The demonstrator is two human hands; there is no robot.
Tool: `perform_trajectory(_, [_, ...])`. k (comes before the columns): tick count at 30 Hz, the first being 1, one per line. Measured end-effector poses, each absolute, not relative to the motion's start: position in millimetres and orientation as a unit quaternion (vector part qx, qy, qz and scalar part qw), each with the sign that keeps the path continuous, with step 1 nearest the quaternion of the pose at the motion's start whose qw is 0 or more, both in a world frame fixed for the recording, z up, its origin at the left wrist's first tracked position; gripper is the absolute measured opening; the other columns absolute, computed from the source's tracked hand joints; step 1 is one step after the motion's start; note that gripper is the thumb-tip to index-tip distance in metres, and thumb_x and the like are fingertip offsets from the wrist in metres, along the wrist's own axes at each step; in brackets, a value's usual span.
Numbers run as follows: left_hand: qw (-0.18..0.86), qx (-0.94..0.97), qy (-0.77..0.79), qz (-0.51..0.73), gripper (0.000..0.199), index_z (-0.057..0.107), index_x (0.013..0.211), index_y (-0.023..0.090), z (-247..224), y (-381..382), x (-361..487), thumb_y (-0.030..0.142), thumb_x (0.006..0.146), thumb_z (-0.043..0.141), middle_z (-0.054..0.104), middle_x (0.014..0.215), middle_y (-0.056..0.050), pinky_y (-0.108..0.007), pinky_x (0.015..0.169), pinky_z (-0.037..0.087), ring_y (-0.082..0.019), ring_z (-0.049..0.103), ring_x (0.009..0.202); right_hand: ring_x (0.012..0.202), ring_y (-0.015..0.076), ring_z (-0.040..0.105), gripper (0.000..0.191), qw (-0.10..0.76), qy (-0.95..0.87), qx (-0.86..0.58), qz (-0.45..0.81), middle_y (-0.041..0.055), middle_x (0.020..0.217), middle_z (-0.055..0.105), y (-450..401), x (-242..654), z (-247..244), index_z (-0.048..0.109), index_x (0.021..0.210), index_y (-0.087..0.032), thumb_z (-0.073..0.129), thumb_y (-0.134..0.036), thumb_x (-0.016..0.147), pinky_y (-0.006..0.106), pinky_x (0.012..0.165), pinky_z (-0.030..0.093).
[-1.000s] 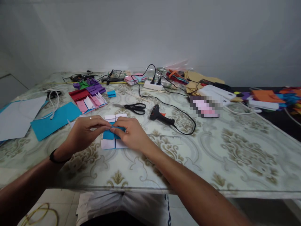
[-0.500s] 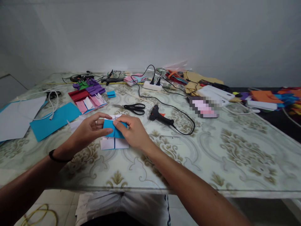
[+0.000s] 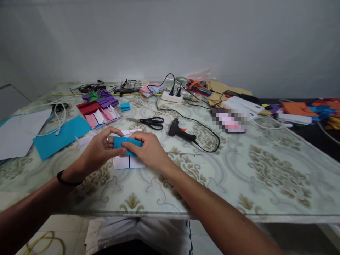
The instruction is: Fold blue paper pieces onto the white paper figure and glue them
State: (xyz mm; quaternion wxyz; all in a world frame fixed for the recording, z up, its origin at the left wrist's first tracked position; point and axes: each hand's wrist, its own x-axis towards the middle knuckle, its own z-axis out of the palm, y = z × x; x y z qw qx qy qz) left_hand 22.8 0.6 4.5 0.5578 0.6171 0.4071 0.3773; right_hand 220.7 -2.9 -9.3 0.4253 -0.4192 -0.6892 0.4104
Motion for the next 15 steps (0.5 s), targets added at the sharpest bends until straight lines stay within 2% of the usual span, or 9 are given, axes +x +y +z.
perform_trajectory(3, [0.550, 0.623, 0.411, 0.374, 0.046, 0.055, 0.106, 0.021, 3, 0, 23, 0.020, 0.071, 0.086, 0.072, 0.068, 0.005, -0.023, 0.059, 0.060, -0.017, 0.076, 0.064, 0.076, 0.0175, 0.059, 0.022, 0.442, -0.700, -0.388, 0.404, 0.0020, 0.080, 0.068, -3, 221, -10, 0.072, 0.077, -0.019, 0.071, -0.037, 0.089, 0.031, 0.074, 0.042])
perform_trajectory(6, [0.546, 0.630, 0.407, 0.375, 0.044, 0.058, 0.107, 0.020, -1, 1, 22, 0.022, 0.073, 0.086, 0.074, 0.072, 0.004, -0.025, 0.061, 0.061, -0.017, 0.076, 0.065, 0.073, 0.0165, 0.055, 0.027, 0.446, -0.702, -0.378, 0.407, 0.0002, 0.074, 0.062, -3, 221, -9, 0.066, 0.073, -0.020, 0.070, -0.039, 0.091, 0.030, 0.070, 0.040])
perform_trajectory(10, [0.523, 0.676, 0.402, 0.330, 0.018, 0.070, 0.089, 0.016, -4, 4, 21, 0.031, 0.083, 0.079, 0.079, 0.076, -0.003, -0.029, 0.069, 0.063, -0.019, 0.077, 0.072, 0.071, 0.0159, 0.050, 0.035, 0.454, -0.681, -0.379, 0.432, -0.0003, 0.073, 0.056, -3, 222, -9, 0.060, 0.074, -0.020, 0.063, -0.048, 0.096, 0.029, 0.068, 0.040])
perform_trajectory(15, [0.485, 0.687, 0.407, 0.356, 0.027, 0.072, 0.074, 0.016, 6, 4, 18, 0.039, 0.089, 0.076, 0.076, 0.069, -0.004, -0.026, 0.064, 0.058, -0.017, 0.072, 0.065, 0.066, 0.0141, 0.042, 0.043, 0.479, -0.634, -0.386, 0.468, -0.0026, 0.070, 0.046, -1, 223, -9, 0.053, 0.070, -0.021, 0.068, -0.055, 0.091, 0.029, 0.062, 0.037])
